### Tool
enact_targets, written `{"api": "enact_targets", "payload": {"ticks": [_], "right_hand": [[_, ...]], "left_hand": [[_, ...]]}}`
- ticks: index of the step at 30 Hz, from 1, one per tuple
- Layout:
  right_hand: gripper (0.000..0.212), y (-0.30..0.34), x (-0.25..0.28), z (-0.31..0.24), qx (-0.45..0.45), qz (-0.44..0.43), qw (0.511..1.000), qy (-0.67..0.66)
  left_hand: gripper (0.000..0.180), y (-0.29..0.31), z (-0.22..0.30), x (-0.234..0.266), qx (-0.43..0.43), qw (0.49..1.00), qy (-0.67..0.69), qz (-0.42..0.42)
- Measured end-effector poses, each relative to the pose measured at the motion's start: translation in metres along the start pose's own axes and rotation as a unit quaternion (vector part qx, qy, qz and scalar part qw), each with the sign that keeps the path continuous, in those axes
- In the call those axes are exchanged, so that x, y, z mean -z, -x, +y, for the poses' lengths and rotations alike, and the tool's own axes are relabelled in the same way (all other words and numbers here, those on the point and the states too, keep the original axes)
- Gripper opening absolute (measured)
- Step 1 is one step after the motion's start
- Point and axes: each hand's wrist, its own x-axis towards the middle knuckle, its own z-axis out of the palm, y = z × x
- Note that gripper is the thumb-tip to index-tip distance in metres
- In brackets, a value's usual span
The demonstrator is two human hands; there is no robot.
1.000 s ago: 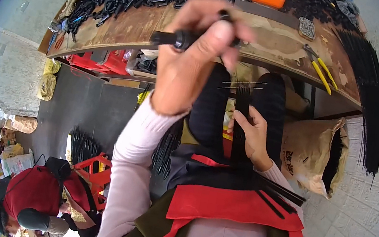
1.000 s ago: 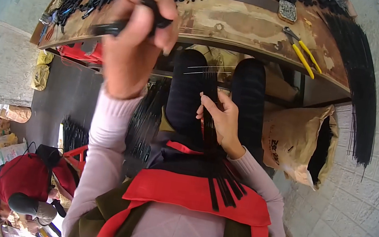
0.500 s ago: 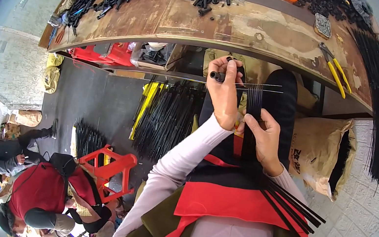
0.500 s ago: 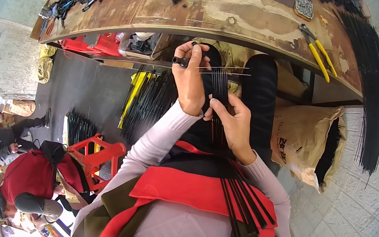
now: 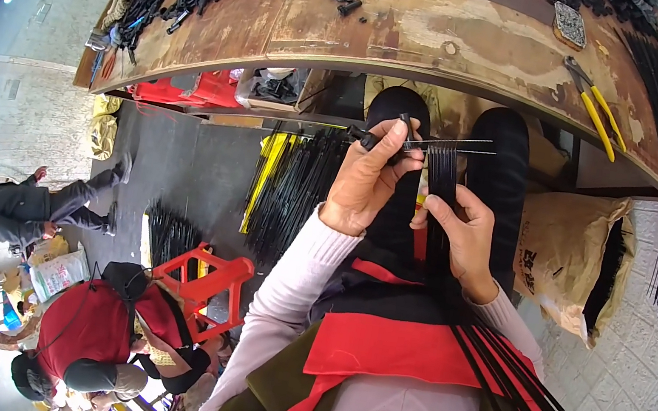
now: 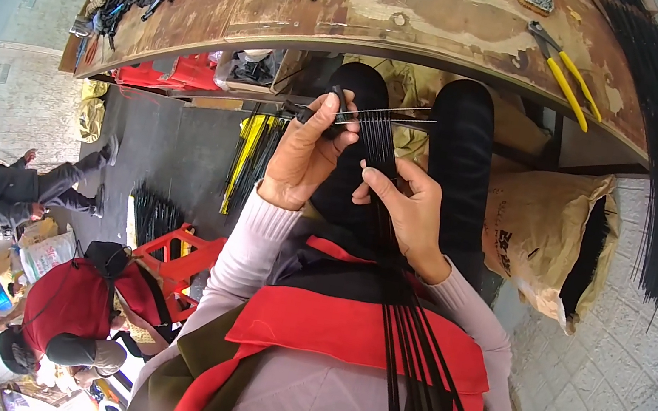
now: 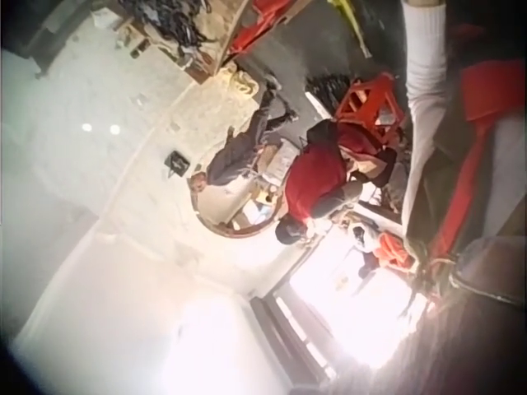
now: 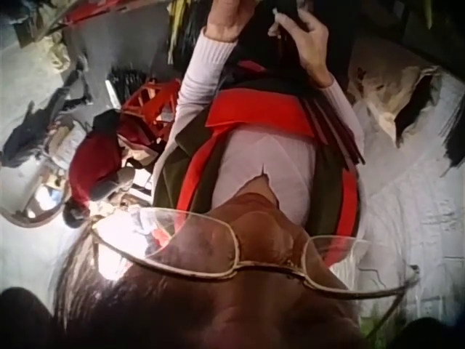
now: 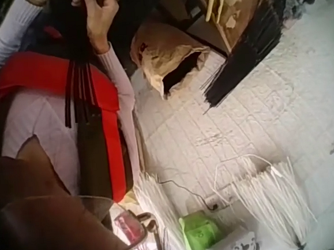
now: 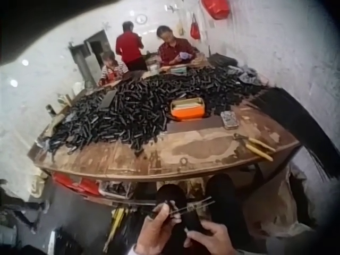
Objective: Trimming and bundling black plastic tubes at a factory workbench using hand tools.
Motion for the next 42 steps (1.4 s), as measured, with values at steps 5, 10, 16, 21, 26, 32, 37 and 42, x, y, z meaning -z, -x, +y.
{"api": "enact_targets", "payload": {"ticks": [5,10,16,21,26,32,37,42], "right_hand": [[0.014,0.002,0.004,-0.001,0.003,-0.011,1.000,-0.013],[0.013,0.004,0.004,-0.002,0.006,-0.014,1.000,-0.014],[0.012,0.004,0.002,-0.002,0.007,-0.015,1.000,-0.013],[0.013,0.004,0.000,-0.003,0.008,-0.016,1.000,-0.002],[0.014,0.004,-0.001,0.000,0.012,-0.007,1.000,0.021],[0.013,0.005,-0.004,-0.001,0.018,0.008,1.000,0.009],[0.013,0.006,-0.003,-0.001,0.008,0.005,0.999,0.030],[0.014,0.002,-0.006,-0.012,0.035,0.014,0.998,0.058]], "left_hand": [[0.030,0.003,-0.002,-0.013,-0.021,1.000,-0.010,0.015],[0.030,0.005,-0.004,-0.017,-0.033,0.999,-0.027,0.024],[0.030,0.007,-0.008,-0.020,-0.036,0.998,-0.038,0.034],[0.029,0.009,-0.007,-0.020,-0.040,0.998,-0.037,0.039],[0.033,0.009,-0.007,-0.015,-0.049,0.997,-0.056,0.034],[0.037,0.016,0.001,-0.017,-0.027,0.999,-0.044,0.019],[0.040,0.027,-0.003,-0.018,-0.058,0.992,-0.110,0.033],[0.040,0.029,-0.002,-0.021,-0.048,0.994,-0.094,0.025]]}}
